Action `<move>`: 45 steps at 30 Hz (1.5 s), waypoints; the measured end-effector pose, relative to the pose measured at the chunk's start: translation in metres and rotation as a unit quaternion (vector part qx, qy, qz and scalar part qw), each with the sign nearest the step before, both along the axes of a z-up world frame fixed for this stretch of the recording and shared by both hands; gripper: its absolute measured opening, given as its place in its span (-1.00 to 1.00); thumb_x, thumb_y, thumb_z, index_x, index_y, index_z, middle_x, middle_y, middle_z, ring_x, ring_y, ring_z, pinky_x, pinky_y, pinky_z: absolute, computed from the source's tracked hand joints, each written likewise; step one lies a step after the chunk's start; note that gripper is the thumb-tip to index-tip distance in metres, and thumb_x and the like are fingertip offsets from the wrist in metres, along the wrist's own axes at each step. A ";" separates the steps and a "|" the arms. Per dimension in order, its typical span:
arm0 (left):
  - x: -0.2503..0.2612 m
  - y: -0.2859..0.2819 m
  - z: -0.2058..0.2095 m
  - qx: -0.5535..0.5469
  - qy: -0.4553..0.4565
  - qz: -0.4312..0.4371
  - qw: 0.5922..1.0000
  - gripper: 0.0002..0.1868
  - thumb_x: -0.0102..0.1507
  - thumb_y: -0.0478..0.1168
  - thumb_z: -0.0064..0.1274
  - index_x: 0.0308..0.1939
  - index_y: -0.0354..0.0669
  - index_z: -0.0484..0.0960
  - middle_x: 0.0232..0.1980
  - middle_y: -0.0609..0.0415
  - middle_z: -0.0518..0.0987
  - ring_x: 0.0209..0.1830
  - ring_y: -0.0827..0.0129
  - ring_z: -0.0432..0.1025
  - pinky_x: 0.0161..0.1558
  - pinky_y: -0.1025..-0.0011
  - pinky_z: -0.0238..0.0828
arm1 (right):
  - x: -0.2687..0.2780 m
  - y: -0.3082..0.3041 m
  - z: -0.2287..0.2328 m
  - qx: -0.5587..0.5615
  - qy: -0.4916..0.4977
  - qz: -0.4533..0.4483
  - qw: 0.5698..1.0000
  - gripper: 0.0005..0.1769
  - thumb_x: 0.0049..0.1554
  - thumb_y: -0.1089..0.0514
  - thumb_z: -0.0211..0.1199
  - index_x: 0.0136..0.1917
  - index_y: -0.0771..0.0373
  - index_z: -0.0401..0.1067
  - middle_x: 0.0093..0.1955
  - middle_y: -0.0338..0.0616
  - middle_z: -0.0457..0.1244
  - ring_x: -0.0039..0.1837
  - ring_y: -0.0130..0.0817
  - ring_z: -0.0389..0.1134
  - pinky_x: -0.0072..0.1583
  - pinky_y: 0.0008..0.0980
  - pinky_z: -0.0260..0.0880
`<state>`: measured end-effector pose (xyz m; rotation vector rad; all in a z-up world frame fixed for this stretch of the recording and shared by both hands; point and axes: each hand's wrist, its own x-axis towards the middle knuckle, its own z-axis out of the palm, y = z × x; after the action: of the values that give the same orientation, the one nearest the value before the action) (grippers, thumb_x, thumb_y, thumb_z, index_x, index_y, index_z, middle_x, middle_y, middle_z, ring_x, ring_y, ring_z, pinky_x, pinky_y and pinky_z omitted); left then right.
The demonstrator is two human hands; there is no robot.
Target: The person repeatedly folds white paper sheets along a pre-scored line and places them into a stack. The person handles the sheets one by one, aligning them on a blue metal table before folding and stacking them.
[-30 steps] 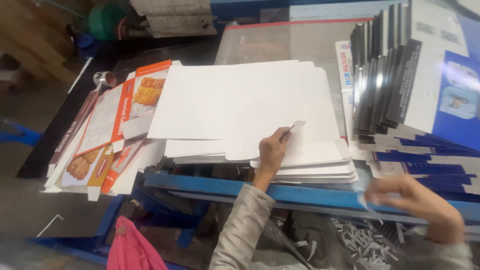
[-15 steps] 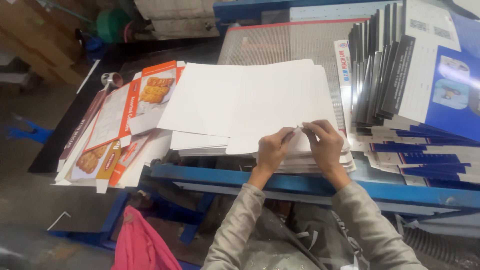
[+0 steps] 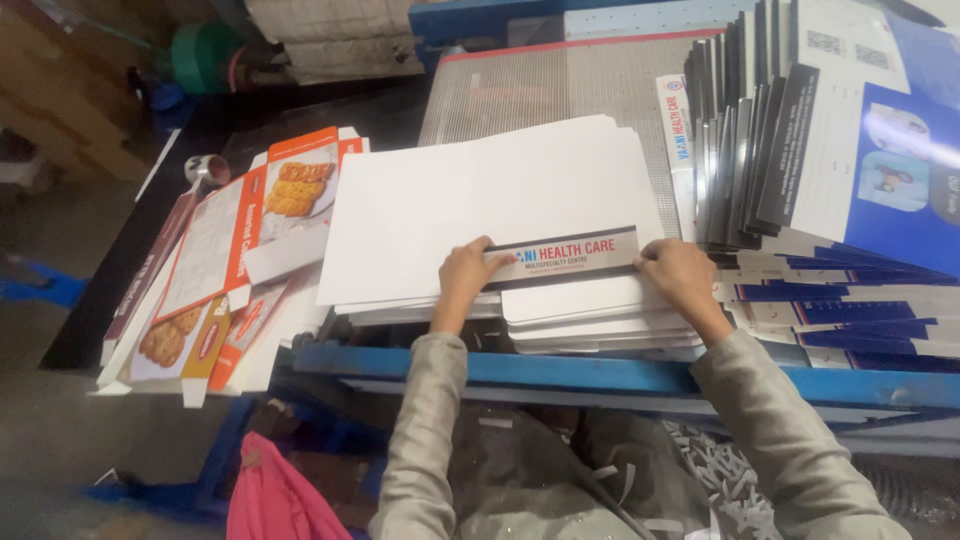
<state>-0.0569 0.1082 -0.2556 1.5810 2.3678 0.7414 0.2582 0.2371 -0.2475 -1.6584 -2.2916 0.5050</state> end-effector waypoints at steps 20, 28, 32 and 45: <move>0.054 0.001 -0.022 -0.103 0.100 -0.080 0.986 -0.35 0.36 0.20 -0.27 0.56 0.45 0.13 0.69 0.07 -0.16 0.67 -0.03 -0.35 0.45 -0.32 -0.41 | -0.076 -0.019 -0.016 0.305 -0.032 0.190 0.933 -0.65 0.24 0.20 0.11 0.26 0.36 0.41 0.51 0.15 0.15 0.49 0.00 0.17 0.40 -0.01 0.24; 0.044 -0.001 -0.043 -0.170 0.207 -0.100 0.958 -0.65 0.38 0.15 -0.07 0.21 0.31 0.52 0.80 0.04 -0.17 0.75 -0.02 -0.35 0.47 -0.24 -0.39 | -0.158 -0.001 -0.063 0.203 -0.128 0.346 0.907 -0.09 0.23 -0.46 -0.16 0.67 0.03 -0.11 0.72 -0.09 -0.23 0.72 -0.04 -0.36 0.51 0.35 -0.21; 0.050 -0.003 -0.024 -0.063 0.066 -0.088 0.992 -0.43 0.38 0.17 -0.21 0.50 0.46 0.27 0.67 0.00 -0.09 0.66 -0.04 -0.31 0.43 -0.34 -0.42 | -0.118 0.081 -0.044 0.191 -0.114 0.243 0.944 0.01 0.21 -0.51 -0.19 0.66 0.15 -0.20 0.70 0.16 -0.33 0.67 0.00 -0.37 0.45 0.38 -0.28; 0.103 0.036 -0.005 -0.107 0.102 -0.169 0.974 -0.44 0.38 0.03 -0.25 0.48 0.13 0.32 0.71 0.14 -0.09 0.70 0.07 -0.32 0.40 -0.53 -0.43 | -0.101 0.066 -0.052 0.139 0.109 0.293 0.940 -0.08 0.28 -0.35 -0.13 0.66 0.25 -0.14 0.67 0.37 -0.25 0.69 0.22 -0.31 0.54 0.27 -0.36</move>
<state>0.0457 0.1440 -0.2605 1.9692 2.1300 0.2560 0.1574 0.3031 -0.2997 -0.7331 -2.5174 0.4257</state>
